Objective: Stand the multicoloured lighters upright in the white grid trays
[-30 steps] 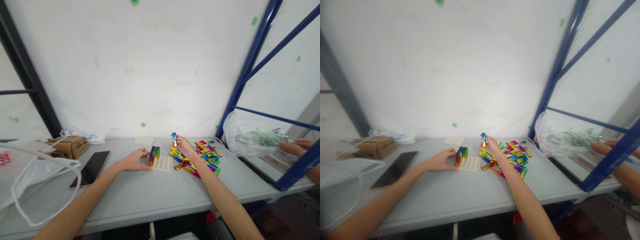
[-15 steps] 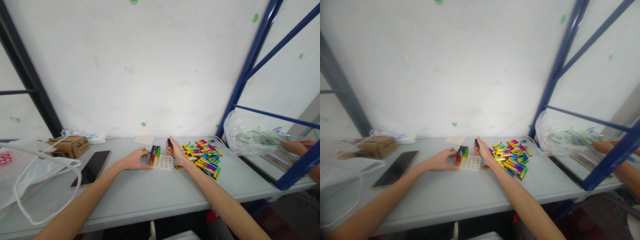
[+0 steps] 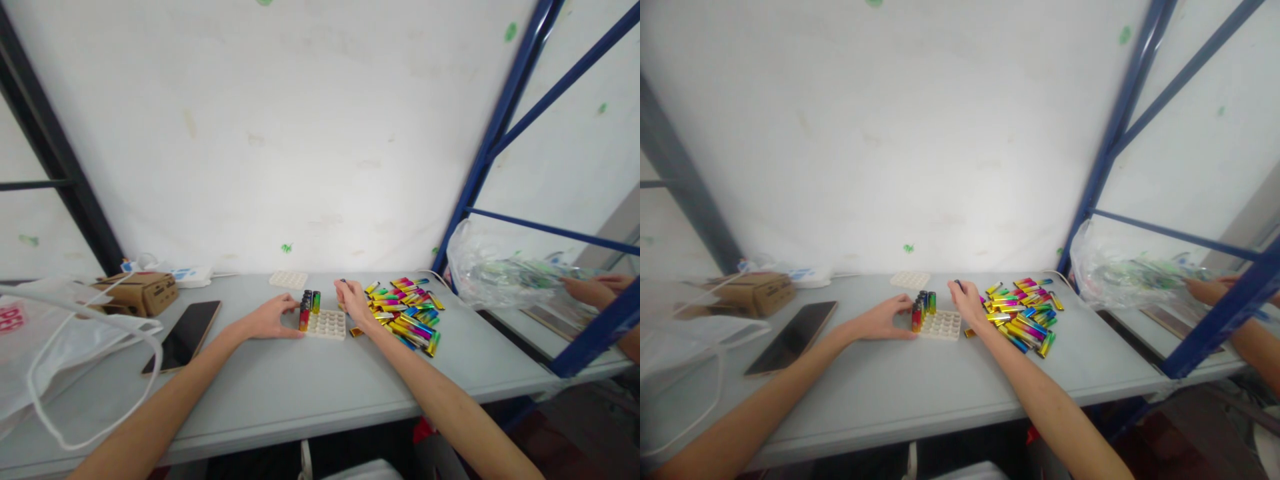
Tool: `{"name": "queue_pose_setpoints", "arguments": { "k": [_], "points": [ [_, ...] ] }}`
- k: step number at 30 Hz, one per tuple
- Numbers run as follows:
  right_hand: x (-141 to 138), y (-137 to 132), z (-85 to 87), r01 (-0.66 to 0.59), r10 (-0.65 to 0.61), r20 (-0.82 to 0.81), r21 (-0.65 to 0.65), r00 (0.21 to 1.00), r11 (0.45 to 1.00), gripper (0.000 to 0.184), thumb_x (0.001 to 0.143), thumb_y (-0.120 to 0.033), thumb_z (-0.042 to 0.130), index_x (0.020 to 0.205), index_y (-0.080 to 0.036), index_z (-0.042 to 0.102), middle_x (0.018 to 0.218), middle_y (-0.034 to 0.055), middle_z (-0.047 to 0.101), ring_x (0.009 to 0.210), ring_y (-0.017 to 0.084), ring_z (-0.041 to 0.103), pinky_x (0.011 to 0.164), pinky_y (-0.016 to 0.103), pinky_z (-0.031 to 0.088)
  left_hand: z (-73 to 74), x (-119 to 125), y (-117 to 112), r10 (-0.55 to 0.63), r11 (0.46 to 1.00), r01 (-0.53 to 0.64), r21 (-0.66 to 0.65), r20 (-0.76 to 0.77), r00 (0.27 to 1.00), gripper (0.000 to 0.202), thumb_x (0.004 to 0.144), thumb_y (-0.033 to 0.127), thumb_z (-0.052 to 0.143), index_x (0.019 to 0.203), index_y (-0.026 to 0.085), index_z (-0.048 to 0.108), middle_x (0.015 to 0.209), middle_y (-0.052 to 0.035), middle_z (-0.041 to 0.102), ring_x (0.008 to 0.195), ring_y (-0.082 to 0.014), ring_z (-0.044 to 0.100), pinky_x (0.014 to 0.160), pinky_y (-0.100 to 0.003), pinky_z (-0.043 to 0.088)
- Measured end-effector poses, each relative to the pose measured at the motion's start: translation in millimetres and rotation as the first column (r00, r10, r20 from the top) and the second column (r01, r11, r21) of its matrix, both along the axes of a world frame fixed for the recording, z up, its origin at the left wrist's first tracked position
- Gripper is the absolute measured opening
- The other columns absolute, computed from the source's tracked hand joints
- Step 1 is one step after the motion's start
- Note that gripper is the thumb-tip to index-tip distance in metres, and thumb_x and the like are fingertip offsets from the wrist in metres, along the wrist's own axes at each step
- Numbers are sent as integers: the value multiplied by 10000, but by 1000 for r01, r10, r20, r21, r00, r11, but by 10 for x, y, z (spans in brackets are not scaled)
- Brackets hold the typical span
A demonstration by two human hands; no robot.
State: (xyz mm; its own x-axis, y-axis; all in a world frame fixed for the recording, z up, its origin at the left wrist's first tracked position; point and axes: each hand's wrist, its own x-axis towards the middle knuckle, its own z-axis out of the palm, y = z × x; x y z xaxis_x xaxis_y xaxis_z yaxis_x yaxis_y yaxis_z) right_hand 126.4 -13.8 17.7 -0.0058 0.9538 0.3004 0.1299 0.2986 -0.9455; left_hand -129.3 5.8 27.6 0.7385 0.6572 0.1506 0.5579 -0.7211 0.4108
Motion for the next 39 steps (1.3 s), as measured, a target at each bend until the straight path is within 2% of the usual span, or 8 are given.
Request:
{"name": "queue_pose_setpoints", "arguments": {
  "k": [5,11,15,18,22,26,30,39],
  "points": [
    [-33,2,-25,127,-148,191,120,970,985,311,824,-387,454,567,-226,380,523,-53,357,521,112,351,516,260,228,9,5,-11,1,1000,-1,5,-11,1000,625,733,697,716,1072,172,694,1006,-60,584,928,-250,572,841,-328,458],
    [-77,-69,28,95,-150,316,185,937,978,408,926,-482,451,621,-212,426,559,-48,420,578,128,418,576,265,287,2,1,-15,4,1000,-4,-1,-4,1000,640,731,692,726,1105,175,686,1010,-55,575,938,-246,572,855,-331,461],
    [-68,-111,44,8,-111,424,236,899,972,405,1004,-530,409,784,-208,516,646,-36,513,625,141,486,607,258,344,1,1,-17,10,1000,-10,-3,-4,1000,626,734,681,732,1104,179,684,1008,-51,570,932,-242,572,851,-326,461],
    [-44,-128,61,-89,-96,553,299,828,950,366,1046,-481,368,875,-206,539,766,1,593,697,150,541,666,259,391,1,5,-16,4,1000,-4,4,-8,1000,618,736,678,733,1098,180,684,1000,-50,571,936,-243,571,848,-326,459],
    [-3,-136,114,-160,-201,711,405,673,900,391,1049,-487,397,835,-204,562,829,37,620,766,167,565,731,274,395,0,6,-15,0,1000,0,12,-7,1000,617,738,675,734,1094,174,684,992,-51,567,942,-246,571,846,-327,456],
    [35,-132,123,-161,-150,751,325,643,932,431,1037,-530,425,793,-207,572,661,0,622,612,151,551,637,261,359,6,3,-20,-3,1000,3,11,-2,1000,617,739,692,720,1088,185,688,990,-49,576,929,-243,572,827,-319,458],
    [31,-109,54,-223,-26,738,238,674,945,386,1026,-507,485,821,-197,591,718,13,715,641,146,630,622,239,369,11,2,-24,-5,1000,6,12,-2,1000,620,741,707,708,1083,190,688,993,-47,579,919,-239,573,829,-319,458],
    [-86,-101,60,-153,-130,860,233,494,960,363,1023,-498,501,962,-174,653,811,73,751,760,198,702,675,257,404,-15,-5,-4,-3,1000,3,5,-1,1000,619,741,682,723,1120,194,689,1011,-53,581,933,-244,570,836,-324,458]
  ]
}}
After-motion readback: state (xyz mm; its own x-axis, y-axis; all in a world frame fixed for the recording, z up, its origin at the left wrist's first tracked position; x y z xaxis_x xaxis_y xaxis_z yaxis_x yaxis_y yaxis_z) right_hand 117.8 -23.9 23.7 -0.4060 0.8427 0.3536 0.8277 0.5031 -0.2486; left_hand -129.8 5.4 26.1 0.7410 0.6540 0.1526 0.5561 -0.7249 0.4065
